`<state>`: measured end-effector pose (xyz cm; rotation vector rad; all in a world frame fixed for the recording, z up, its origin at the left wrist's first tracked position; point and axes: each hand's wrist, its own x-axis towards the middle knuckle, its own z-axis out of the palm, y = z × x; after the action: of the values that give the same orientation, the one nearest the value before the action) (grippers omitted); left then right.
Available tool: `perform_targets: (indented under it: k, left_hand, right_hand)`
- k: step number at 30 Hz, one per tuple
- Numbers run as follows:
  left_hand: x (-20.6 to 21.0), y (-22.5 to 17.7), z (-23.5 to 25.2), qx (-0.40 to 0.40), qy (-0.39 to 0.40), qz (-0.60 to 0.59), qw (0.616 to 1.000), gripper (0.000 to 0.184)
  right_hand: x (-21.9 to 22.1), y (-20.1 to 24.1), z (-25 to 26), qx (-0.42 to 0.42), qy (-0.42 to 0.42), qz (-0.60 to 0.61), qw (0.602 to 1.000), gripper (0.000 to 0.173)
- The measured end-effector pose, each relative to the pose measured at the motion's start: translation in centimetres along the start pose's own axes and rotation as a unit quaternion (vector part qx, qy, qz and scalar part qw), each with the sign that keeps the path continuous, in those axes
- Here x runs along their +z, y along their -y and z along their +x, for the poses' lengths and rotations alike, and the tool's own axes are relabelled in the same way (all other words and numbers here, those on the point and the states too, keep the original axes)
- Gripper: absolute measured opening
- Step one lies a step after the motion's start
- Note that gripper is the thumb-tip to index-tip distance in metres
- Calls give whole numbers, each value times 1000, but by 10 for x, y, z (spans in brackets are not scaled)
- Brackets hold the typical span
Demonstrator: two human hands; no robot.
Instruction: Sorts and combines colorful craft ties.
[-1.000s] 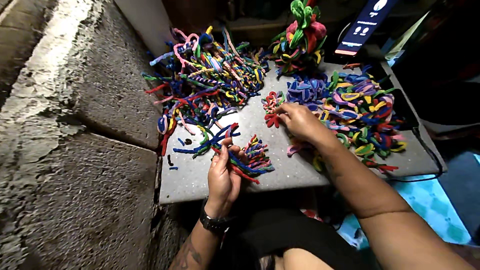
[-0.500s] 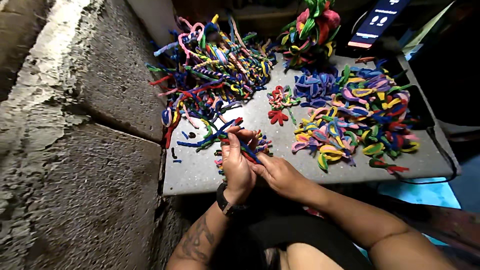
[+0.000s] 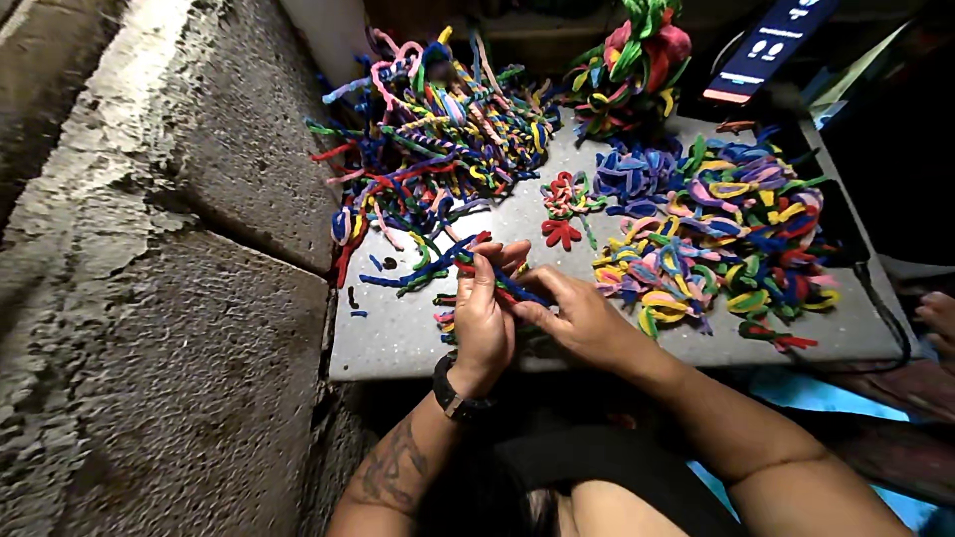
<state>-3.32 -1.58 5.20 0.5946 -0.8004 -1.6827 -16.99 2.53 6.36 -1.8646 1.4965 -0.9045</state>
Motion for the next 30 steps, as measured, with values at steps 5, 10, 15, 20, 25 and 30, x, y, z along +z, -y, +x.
perform_targets:
  k: [5, 10, 15, 20, 25, 30]
  left_hand:
    - [-3, 1, -4, -13, 40, 47, 998, 35]
    - [-19, -10, -8, -37, 53, 141, 988, 52]
    - [-32, -17, -14, 5, 36, 135, 990, 34]
    - [-60, -34, -21, 57, 17, 135, 989, 26]
    - [-70, -42, -18, 77, -22, 130, 988, 26]
    - [-69, -40, -19, 73, -15, 131, 989, 23]
  right_hand:
    - [6, 6, 6, 30, 25, -13, 999, 27]
    - [-31, -12, 33, 113, 6, 46, 993, 25]
    - [-37, -54, 66, 243, 54, 103, 963, 30]
    - [-54, -66, 62, 271, 1, -43, 962, 35]
    - [-49, -61, 55, 259, 43, -65, 963, 34]
    - [-42, -62, 55, 233, 62, -80, 967, 39]
